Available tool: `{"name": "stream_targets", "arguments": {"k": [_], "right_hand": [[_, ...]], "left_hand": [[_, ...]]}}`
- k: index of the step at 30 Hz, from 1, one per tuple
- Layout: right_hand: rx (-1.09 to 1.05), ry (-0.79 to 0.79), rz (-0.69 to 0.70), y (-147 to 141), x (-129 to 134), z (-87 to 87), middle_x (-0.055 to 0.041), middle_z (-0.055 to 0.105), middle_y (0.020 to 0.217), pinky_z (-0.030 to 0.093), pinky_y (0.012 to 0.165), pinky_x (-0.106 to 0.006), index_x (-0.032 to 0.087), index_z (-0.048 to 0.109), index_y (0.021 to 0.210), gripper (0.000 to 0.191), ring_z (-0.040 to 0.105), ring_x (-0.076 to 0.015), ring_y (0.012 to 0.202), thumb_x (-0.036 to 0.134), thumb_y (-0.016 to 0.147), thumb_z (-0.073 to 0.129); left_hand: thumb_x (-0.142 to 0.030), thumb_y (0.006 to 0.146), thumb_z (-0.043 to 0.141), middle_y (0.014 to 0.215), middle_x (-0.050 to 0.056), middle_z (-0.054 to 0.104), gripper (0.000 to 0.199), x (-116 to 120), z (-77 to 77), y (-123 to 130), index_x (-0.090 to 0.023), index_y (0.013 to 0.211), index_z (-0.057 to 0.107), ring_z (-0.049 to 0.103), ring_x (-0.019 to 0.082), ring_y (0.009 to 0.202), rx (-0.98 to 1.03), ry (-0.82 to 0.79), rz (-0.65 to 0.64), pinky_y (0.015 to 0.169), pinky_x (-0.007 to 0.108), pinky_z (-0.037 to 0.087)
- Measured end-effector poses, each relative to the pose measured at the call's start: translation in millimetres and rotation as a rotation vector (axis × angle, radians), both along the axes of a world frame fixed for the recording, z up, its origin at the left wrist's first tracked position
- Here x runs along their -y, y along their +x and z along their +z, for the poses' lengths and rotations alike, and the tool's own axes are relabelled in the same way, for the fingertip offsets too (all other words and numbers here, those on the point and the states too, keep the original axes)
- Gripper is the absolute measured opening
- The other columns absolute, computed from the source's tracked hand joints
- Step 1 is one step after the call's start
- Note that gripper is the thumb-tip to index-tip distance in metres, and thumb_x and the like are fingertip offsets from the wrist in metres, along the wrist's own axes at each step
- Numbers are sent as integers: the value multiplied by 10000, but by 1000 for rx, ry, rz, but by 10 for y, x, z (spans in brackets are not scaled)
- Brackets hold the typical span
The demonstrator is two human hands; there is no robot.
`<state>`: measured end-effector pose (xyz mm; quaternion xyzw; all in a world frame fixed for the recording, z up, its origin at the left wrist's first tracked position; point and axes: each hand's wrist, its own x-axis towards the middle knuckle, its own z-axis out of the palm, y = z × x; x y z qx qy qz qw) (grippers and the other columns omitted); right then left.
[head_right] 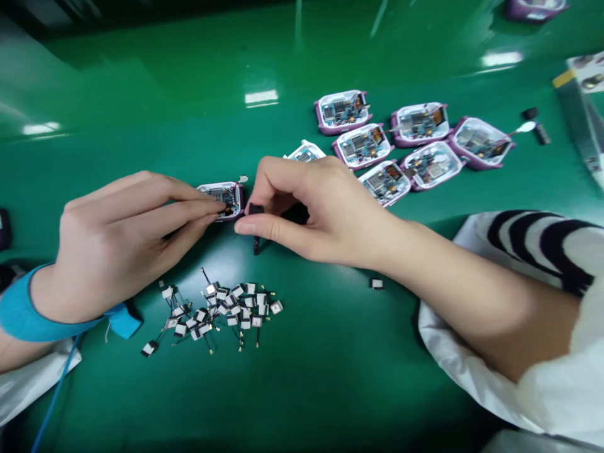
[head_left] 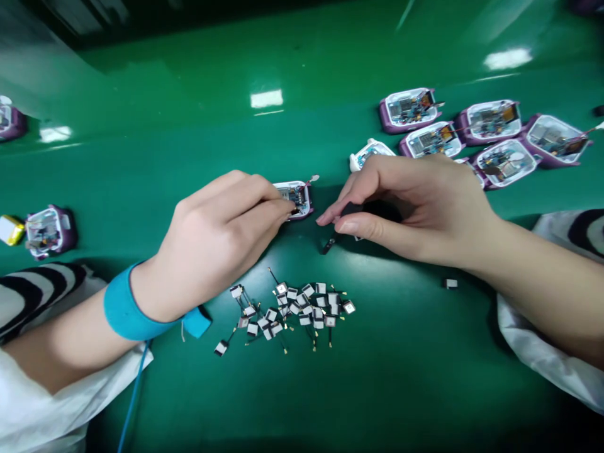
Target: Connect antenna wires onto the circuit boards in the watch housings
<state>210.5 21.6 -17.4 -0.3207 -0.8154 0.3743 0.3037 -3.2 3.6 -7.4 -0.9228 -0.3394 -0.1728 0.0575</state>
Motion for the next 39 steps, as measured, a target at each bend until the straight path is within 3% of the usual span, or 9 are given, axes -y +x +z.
{"name": "stream_targets", "arguments": {"k": [15,21,26,33,39], "right_hand": [[-88,-24,-6,-9,38,-15,41,632,696,511,591,-227,186,482,709,136,630,-111,688,235,750,603],[-100,178,-236,-54,56,24,18,637,774,500,595,-238,193,485,742,152,625,-131,774,177,716,634],[12,178,-345,-99,64,64,-1,640,788,492,562,-245,191,546,760,171,617,-129,703,257,676,680],[110,220,-353,-153,65,81,-11,659,749,460,525,-252,186,613,745,182,616,-133,663,359,703,647],[104,470,-300,-175,60,47,9,662,689,460,490,-219,173,578,722,135,627,-116,632,286,711,651]], "left_hand": [[-192,818,524,792,5,625,88,-13,-4,3,-171,869,592,561,124,714,2,29,-22,585,247,460],[-196,836,491,794,14,617,114,4,4,8,-162,843,600,570,131,746,-4,-22,12,615,261,469],[-185,841,471,779,19,613,134,-6,-11,1,-159,820,601,577,139,737,14,-7,-18,602,257,473],[-178,843,471,784,27,615,136,-5,-3,3,-147,796,595,574,141,734,12,-8,-26,620,259,480],[-195,853,440,757,28,602,181,-14,2,8,-155,757,587,574,149,721,-22,-16,-14,608,267,483]]}}
